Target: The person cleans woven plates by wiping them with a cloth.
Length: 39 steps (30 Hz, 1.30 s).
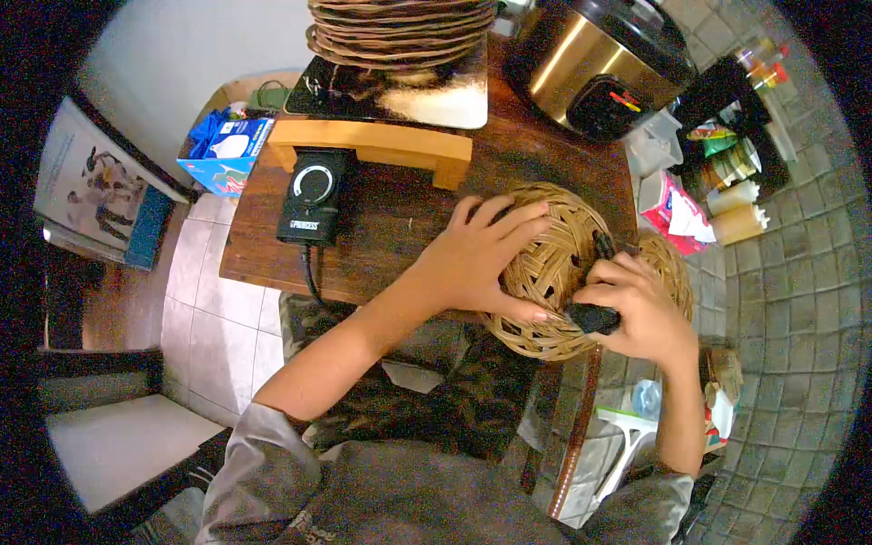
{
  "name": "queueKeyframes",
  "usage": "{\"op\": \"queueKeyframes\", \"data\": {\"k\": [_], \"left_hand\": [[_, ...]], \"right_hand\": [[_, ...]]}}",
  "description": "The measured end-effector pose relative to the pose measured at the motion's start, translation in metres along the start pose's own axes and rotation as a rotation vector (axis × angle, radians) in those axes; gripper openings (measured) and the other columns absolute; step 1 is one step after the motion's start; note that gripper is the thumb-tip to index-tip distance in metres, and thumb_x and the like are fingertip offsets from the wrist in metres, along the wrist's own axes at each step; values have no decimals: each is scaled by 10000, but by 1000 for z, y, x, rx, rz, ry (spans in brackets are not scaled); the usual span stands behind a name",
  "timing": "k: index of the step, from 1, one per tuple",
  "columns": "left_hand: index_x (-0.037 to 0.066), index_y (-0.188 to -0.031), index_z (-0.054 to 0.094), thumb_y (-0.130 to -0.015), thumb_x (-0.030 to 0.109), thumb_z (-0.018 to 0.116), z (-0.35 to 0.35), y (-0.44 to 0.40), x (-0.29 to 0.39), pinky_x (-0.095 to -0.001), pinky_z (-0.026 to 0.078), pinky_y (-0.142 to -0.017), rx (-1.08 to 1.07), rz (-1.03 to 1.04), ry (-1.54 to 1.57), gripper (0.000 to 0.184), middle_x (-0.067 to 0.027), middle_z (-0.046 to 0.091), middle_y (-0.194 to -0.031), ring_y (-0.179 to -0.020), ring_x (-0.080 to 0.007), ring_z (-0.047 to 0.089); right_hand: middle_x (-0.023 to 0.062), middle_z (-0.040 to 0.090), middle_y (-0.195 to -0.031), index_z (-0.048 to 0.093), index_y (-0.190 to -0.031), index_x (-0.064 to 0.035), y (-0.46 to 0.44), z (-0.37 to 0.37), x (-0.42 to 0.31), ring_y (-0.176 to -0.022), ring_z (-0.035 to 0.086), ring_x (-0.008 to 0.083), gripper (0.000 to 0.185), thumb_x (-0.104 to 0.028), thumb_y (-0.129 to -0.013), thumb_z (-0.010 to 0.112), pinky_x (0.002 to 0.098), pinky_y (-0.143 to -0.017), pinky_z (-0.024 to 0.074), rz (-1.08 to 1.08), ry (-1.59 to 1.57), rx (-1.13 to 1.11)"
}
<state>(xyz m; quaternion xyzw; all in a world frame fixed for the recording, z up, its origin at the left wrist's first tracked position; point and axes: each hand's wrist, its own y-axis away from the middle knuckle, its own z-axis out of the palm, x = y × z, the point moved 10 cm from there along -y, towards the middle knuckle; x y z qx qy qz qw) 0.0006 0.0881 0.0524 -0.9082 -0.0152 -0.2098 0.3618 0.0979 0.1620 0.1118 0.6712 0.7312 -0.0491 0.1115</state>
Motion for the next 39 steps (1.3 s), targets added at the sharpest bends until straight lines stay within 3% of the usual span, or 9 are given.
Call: {"op": "queueKeyframes", "data": {"k": [3, 7, 12, 19, 21, 24, 31, 33, 39], "left_hand": [[52, -1347, 515, -676, 749, 677, 4, 1, 0, -560, 319, -1047, -37, 7, 35, 981, -92, 445, -1472, -1286, -380, 434], [46, -1343, 525, -698, 778, 635, 8, 2, 2, -555, 330, -1036, -52, 22, 4, 981, -93, 455, -1462, -1281, -374, 438], [46, -1328, 546, -707, 806, 604, 4, 1, 4, -548, 344, -1021, -34, 24, -40, 984, -100, 468, -1451, -1270, -371, 446], [33, -1322, 547, -698, 810, 607, 3, 0, 3, -525, 360, -1012, -30, 2, -16, 998, -89, 473, -1446, -1251, -365, 459], [29, -1319, 547, -700, 811, 606, 0, -1, 3, -525, 363, -1008, -27, 3, -6, 999, -87, 469, -1447, -1247, -364, 460], [62, -1384, 498, -678, 761, 668, 9, 0, 8, -517, 365, -1040, -137, 42, 17, 1008, -77, 442, -1491, -1301, -388, 440], [-7, -1410, 432, -752, 791, 574, 16, 1, 1, -513, 343, -1071, -147, -2, -25, 1044, -215, 372, -1515, -1337, -401, 408], [-31, -1404, 428, -772, 792, 550, 13, 2, 0, -514, 339, -1076, -166, -24, -39, 1044, -239, 356, -1520, -1342, -405, 403], [-59, -1394, 430, -873, 702, 504, 13, 0, 1, -498, 349, -1067, -171, -8, -11, 925, -239, 372, -1516, -1340, -401, 410]], "right_hand": [[115, 600, -874, 684, -935, -13, -5, -2, 15, -843, 570, 317, 370, -151, -612, 802, 400, -776, 452, -12, -77, -84], [146, 613, -916, 636, -1059, 10, -12, -43, 39, -884, 618, 299, 349, -25, -726, 732, 378, -798, 484, 150, -73, 468], [158, 582, -955, 638, -1028, -3, -31, -14, 64, -925, 590, 374, 317, -52, -726, 723, 408, -811, 483, 265, 61, 356], [144, 585, -914, 668, -970, -23, -19, -13, 44, -922, 591, 364, 333, -160, -675, 741, 425, -788, 477, 282, 81, 77], [140, 601, -898, 681, -944, -30, -11, -14, 40, -900, 596, 362, 333, -174, -650, 739, 443, -783, 469, 225, 107, 124], [142, 616, -883, 680, -982, -24, -5, -6, 43, -882, 610, 370, 366, -182, -657, 745, 438, -795, 471, 278, -10, -41], [151, 614, -959, 659, -1017, 4, -39, -33, 37, -929, 613, 364, 391, -157, -675, 759, 396, -809, 493, 182, -12, 384], [126, 606, -949, 664, -1002, -27, -54, -13, 34, -920, 596, 356, 363, -181, -683, 743, 434, -803, 497, 166, 136, 289], [133, 588, -921, 668, -960, -25, -56, -9, 43, -912, 584, 358, 330, -199, -686, 728, 452, -784, 477, 179, 43, 307]]}}
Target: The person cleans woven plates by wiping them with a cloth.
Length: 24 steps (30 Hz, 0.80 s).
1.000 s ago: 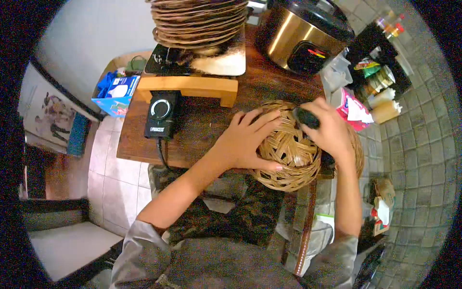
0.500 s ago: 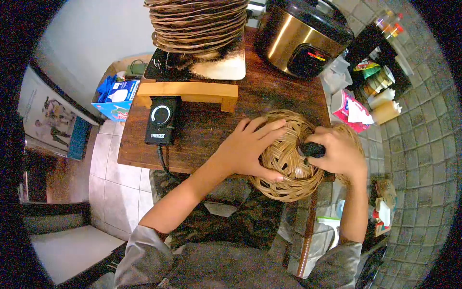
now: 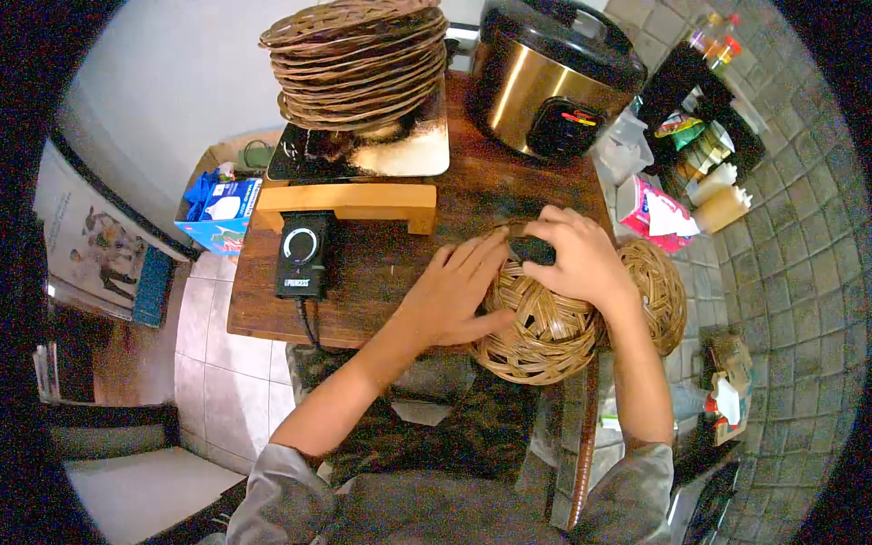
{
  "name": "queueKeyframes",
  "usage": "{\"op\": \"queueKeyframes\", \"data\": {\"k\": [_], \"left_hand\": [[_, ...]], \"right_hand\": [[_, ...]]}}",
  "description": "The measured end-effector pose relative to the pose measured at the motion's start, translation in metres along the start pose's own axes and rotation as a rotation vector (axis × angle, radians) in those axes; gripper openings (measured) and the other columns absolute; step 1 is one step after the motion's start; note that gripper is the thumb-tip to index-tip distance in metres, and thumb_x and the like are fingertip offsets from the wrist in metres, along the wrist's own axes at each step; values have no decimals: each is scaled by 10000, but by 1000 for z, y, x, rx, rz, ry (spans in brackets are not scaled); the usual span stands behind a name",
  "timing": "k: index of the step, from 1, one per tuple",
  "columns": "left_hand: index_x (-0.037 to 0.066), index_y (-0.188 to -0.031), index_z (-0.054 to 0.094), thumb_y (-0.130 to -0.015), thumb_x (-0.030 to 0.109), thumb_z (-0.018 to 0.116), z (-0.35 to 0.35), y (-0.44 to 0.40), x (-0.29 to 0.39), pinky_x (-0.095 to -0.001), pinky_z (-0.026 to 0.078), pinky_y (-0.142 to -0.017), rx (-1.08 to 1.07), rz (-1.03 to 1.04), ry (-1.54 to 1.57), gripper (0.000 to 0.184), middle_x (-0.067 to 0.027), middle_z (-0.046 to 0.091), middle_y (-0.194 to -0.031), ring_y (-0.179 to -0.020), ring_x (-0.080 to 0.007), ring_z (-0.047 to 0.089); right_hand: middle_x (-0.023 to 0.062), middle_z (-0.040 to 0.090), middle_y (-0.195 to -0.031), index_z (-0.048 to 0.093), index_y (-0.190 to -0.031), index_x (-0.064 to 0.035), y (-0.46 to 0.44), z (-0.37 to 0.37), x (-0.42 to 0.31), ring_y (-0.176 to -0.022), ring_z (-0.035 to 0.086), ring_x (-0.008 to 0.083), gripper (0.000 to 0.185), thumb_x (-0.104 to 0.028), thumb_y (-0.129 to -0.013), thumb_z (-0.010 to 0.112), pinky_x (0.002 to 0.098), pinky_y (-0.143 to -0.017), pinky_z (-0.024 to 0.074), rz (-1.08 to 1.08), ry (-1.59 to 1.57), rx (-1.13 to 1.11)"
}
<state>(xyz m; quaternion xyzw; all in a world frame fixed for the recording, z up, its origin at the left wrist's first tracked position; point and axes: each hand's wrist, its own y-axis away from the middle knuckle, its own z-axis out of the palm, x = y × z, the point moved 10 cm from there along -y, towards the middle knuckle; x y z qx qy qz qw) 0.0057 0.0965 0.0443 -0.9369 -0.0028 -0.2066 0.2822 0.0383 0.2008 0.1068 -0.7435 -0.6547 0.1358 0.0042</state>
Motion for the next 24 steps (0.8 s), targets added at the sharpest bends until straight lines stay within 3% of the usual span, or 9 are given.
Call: {"op": "queueKeyframes", "data": {"k": [2, 5, 9, 12, 13, 17, 22, 24], "left_hand": [[-68, -1377, 461, -897, 675, 494, -2, -2, -1, -452, 366, -1023, 45, -42, -48, 885, -215, 442, -1474, -1332, -333, 434], [-57, -1371, 475, -905, 651, 498, -5, -2, -1, -452, 373, -1011, 91, -29, -42, 848, -198, 462, -1461, -1301, -339, 457], [-36, -1408, 416, -893, 559, 576, -6, -2, -1, -463, 383, -1030, 35, -52, -64, 803, -200, 447, -1472, -1313, -346, 457], [-17, -1416, 418, -891, 566, 569, -4, -1, -2, -459, 386, -1031, 51, -47, -50, 799, -191, 458, -1463, -1300, -358, 466], [-24, -1407, 435, -899, 590, 544, -6, -2, -1, -456, 385, -1017, 72, -45, -52, 804, -187, 465, -1457, -1292, -351, 467], [-26, -1398, 457, -906, 618, 516, -6, -1, -1, -462, 392, -995, 90, -46, -72, 813, -179, 472, -1455, -1275, -352, 478], [-9, -1394, 471, -908, 607, 521, -7, 0, 0, -472, 403, -985, 90, -40, -105, 786, -179, 475, -1452, -1252, -370, 496], [-1, -1391, 477, -909, 601, 526, -7, 1, 0, -474, 405, -984, 86, -50, -99, 773, -179, 478, -1449, -1246, -375, 500]], "right_hand": [[134, 586, -917, 672, -960, -29, 0, -1, -7, -907, 578, 357, 336, -196, -674, 731, 439, -786, 463, -59, -3, -31], [122, 596, -945, 692, -988, -55, 9, 1, -9, -949, 576, 350, 366, -267, -697, 757, 439, -842, 460, -80, 19, -126], [106, 603, -952, 703, -936, -56, 20, -1, -21, -972, 577, 341, 329, -256, -683, 768, 421, -860, 454, -93, -35, -243], [101, 611, -958, 710, -953, -65, 18, -1, -30, -988, 580, 330, 346, -251, -670, 778, 418, -872, 456, -135, -44, -232], [101, 605, -938, 718, -965, -54, 16, -4, -30, -935, 577, 322, 380, -197, -617, 775, 414, -848, 451, -143, -36, -101], [85, 601, -921, 729, -971, -58, 14, 4, -36, -939, 574, 303, 385, -247, -642, 793, 397, -858, 444, -180, 26, -53], [84, 590, -876, 756, -1018, -96, 20, -9, -28, -905, 586, 297, 395, -305, -684, 777, 405, -828, 449, -104, 100, -118], [117, 627, -955, 754, -1035, -96, 26, -9, -11, -997, 604, 333, 405, -350, -719, 759, 441, -877, 470, 37, 118, -267]]}}
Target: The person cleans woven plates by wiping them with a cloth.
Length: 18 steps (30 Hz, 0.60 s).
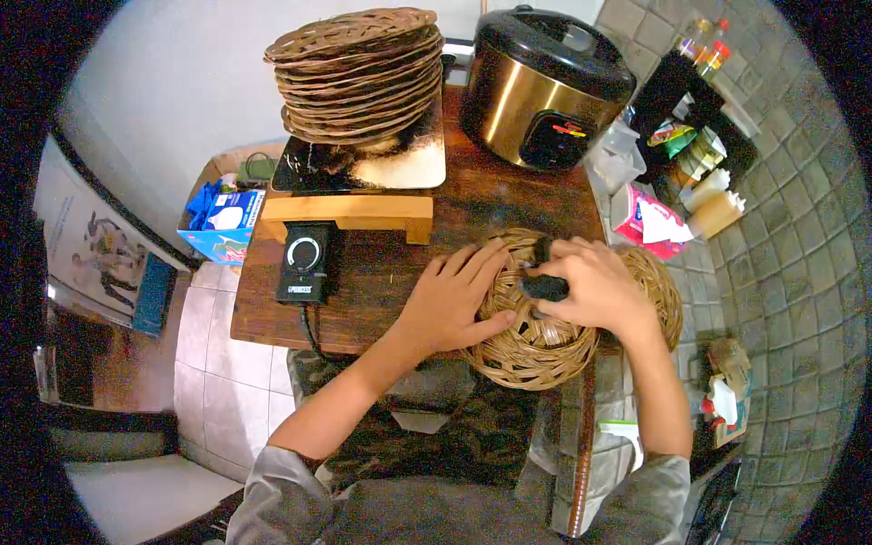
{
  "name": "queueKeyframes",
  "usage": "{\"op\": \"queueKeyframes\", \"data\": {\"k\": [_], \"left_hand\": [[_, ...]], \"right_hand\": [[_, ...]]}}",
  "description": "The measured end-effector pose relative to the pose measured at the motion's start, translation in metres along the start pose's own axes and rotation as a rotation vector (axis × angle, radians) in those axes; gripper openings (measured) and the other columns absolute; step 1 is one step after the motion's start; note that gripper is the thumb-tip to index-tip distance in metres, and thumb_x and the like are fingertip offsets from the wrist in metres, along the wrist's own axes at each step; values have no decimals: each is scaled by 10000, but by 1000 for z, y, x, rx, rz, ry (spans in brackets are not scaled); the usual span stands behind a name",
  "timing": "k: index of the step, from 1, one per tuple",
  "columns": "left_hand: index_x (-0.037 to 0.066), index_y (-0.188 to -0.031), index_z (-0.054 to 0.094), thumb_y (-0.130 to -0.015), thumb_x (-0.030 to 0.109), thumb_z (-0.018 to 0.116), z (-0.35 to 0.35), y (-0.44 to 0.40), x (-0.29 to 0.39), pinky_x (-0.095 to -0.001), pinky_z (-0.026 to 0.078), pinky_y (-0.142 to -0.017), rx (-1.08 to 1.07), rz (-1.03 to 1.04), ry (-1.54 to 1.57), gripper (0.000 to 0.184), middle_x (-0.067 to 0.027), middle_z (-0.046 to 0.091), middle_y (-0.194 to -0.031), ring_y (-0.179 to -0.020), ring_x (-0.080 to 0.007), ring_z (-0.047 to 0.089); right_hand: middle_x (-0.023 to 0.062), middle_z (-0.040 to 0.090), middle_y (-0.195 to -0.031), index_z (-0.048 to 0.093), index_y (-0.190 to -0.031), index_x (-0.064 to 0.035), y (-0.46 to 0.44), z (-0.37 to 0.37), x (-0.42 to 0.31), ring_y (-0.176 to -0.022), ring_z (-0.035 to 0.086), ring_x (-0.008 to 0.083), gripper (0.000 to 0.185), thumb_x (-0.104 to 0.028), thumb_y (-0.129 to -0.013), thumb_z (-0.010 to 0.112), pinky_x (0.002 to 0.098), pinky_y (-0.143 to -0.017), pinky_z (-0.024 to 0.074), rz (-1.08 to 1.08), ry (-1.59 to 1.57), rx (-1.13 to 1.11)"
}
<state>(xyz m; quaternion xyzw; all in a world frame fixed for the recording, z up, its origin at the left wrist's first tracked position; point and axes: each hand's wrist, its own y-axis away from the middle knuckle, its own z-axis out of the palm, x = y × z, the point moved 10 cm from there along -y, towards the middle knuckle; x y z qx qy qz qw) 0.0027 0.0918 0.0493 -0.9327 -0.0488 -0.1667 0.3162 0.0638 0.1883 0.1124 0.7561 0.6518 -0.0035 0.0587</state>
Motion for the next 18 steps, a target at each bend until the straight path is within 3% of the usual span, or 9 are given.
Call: {"op": "queueKeyframes", "data": {"k": [4, 6, 9, 10, 12, 15, 18], "left_hand": [[14, -1413, 436, -896, 559, 548, 2, 1, -1, -486, 406, -1013, -11, -20, 4, 759, -172, 468, -1461, -1267, -369, 486], [13, -1412, 436, -898, 561, 544, 2, 1, -1, -487, 405, -1014, -4, -12, 9, 759, -171, 468, -1461, -1265, -370, 486], [9, -1414, 436, -902, 559, 545, 2, 2, -1, -490, 404, -1016, 7, -8, 17, 759, -169, 465, -1460, -1259, -371, 487], [14, -1419, 435, -904, 559, 545, 3, 2, -1, -490, 404, -1015, 5, -10, 18, 758, -168, 465, -1459, -1257, -370, 487], [20, -1425, 434, -905, 558, 544, 2, 3, -1, -490, 404, -1015, 6, -8, 21, 757, -167, 465, -1459, -1256, -369, 487], [41, -1434, 436, -907, 555, 546, -1, 1, 1, -496, 404, -1012, 2, 13, 22, 745, -165, 463, -1460, -1252, -369, 493], [64, -1433, 450, -906, 555, 550, -1, 3, 0, -502, 404, -1010, 23, 4, 25, 727, -164, 464, -1461, -1246, -372, 500]], "right_hand": [[132, 622, -922, 755, -1079, -126, 14, -1, 13, -949, 624, 332, 420, -332, -713, 762, 439, -845, 489, 104, -26, -122], [135, 624, -916, 750, -1083, -119, 15, -4, 9, -924, 630, 335, 407, -310, -724, 757, 429, -825, 500, 42, 30, -94], [153, 633, -908, 724, -1094, -61, 19, -34, 22, -883, 639, 339, 394, -253, -751, 750, 394, -798, 514, 76, -166, 225], [136, 624, -857, 712, -1088, 9, 19, -42, 30, -834, 627, 269, 407, -200, -743, 761, 368, -762, 487, 116, -210, 302], [162, 638, -894, 716, -1094, -28, 20, -36, 54, -880, 637, 329, 387, -255, -783, 750, 393, -800, 503, 271, -176, 275], [166, 602, -910, 708, -1174, -52, 15, 2, 48, -884, 620, 335, 465, -328, -804, 765, 390, -813, 489, 138, -204, 70], [143, 585, -894, 714, -1185, -77, 17, 1, 40, -895, 613, 316, 485, -362, -796, 770, 387, -820, 480, 161, -205, 126]]}}
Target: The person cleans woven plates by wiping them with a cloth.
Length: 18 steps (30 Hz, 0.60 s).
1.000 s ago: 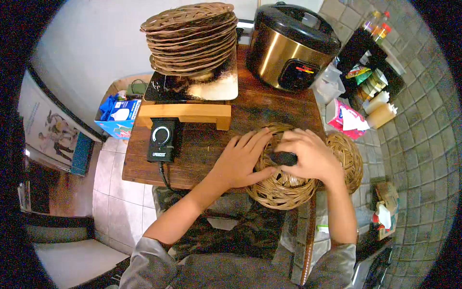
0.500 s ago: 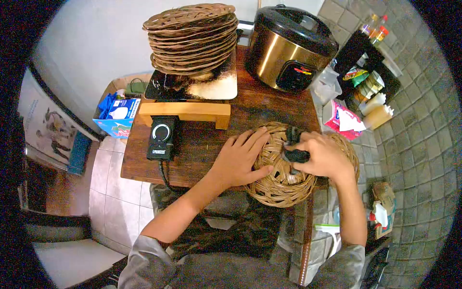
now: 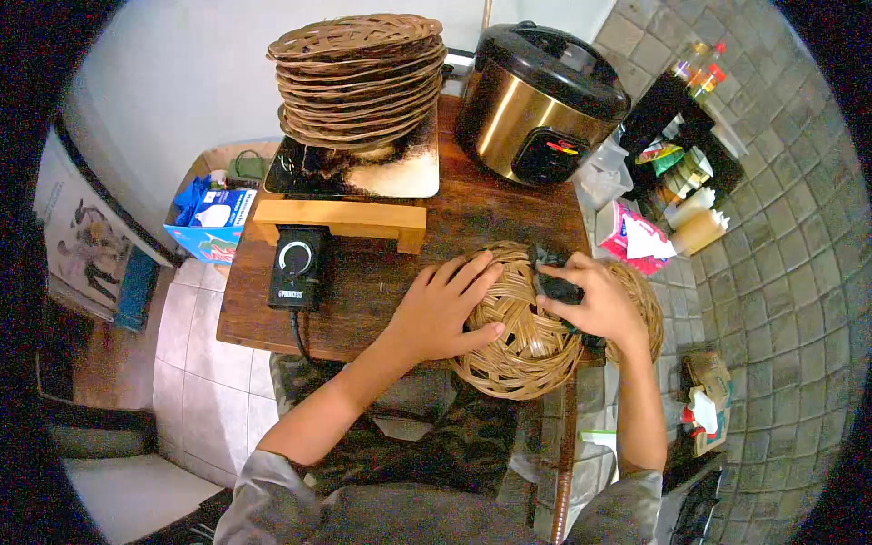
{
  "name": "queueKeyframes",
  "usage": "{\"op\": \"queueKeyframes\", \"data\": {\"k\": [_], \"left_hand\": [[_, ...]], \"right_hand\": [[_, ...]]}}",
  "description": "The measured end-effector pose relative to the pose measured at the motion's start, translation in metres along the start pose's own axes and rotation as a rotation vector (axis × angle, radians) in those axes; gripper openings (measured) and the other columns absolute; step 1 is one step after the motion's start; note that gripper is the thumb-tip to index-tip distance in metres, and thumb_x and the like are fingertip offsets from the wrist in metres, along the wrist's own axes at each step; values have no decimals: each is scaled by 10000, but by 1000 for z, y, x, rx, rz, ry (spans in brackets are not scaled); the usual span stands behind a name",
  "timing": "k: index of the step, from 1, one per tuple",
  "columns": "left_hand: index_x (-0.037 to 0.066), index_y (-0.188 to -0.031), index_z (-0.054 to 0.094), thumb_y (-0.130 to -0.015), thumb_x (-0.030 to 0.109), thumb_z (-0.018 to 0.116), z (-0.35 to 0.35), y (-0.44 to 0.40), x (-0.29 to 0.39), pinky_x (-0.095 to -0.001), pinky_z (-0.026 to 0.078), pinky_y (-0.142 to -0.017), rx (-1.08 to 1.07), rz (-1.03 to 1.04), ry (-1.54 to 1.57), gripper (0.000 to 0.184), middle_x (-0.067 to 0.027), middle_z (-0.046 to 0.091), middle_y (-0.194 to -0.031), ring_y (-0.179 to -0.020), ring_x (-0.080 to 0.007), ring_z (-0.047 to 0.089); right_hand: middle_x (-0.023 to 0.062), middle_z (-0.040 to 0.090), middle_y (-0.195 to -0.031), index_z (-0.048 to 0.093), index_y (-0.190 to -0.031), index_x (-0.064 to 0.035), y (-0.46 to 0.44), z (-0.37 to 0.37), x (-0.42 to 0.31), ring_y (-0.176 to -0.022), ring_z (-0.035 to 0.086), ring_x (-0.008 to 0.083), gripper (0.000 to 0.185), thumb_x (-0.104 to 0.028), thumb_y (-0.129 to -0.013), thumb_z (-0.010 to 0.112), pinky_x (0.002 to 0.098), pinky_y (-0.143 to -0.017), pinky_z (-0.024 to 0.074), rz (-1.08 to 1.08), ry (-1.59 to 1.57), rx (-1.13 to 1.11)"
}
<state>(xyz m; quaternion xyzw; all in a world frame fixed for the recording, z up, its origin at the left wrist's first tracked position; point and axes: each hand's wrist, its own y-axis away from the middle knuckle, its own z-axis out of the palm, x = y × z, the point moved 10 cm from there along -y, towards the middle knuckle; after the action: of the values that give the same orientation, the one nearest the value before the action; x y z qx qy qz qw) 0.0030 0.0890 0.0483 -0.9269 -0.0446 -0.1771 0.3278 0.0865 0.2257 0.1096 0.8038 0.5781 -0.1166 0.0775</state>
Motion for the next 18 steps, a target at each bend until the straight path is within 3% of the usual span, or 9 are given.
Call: {"op": "queueKeyframes", "data": {"k": [3, 7, 9, 14, 16, 18], "left_hand": [[71, -1423, 467, -905, 555, 555, -1, -1, 1, -506, 403, -1012, 4, 8, 11, 714, -165, 466, -1461, -1242, -377, 504], [65, -1421, 467, -902, 554, 560, 0, -1, 1, -503, 401, -1015, -22, -5, 1, 720, -167, 465, -1463, -1253, -375, 496], [64, -1423, 463, -900, 553, 561, 0, -2, 2, -503, 401, -1016, -21, 2, 2, 723, -167, 463, -1464, -1257, -376, 493], [70, -1432, 453, -905, 551, 550, 0, -3, -1, -503, 402, -1015, -14, -28, 10, 721, -163, 454, -1476, -1261, -378, 491], [70, -1434, 451, -907, 549, 546, 0, -4, -1, -502, 402, -1015, -22, -27, 4, 718, -162, 453, -1477, -1260, -377, 492], [71, -1435, 450, -909, 547, 543, 2, -3, -2, -502, 401, -1015, -26, -34, -7, 716, -161, 452, -1478, -1259, -377, 494]], "right_hand": [[130, 584, -891, 720, -1182, -92, 3, 3, -16, -886, 611, 308, 480, -380, -801, 761, 394, -807, 477, -117, 17, -48], [129, 587, -886, 728, -1166, -106, -1, 6, -16, -884, 617, 318, 470, -409, -807, 745, 412, -793, 485, -112, 30, -68], [138, 587, -878, 734, -1151, -116, -7, 5, 0, -881, 621, 336, 458, -427, -816, 728, 425, -787, 495, 41, 79, 18], [145, 588, -874, 732, -1153, -116, -9, 5, -4, -890, 619, 341, 436, -408, -830, 718, 426, -799, 495, 33, 124, 91], [123, 568, -842, 736, -1140, -81, -4, 3, -13, -844, 600, 304, 436, -372, -815, 745, 403, -752, 463, -111, 101, 117], [118, 575, -843, 743, -1126, -83, 2, -1, -12, -848, 599, 303, 436, -376, -803, 753, 398, -760, 463, -112, 100, 109]]}}
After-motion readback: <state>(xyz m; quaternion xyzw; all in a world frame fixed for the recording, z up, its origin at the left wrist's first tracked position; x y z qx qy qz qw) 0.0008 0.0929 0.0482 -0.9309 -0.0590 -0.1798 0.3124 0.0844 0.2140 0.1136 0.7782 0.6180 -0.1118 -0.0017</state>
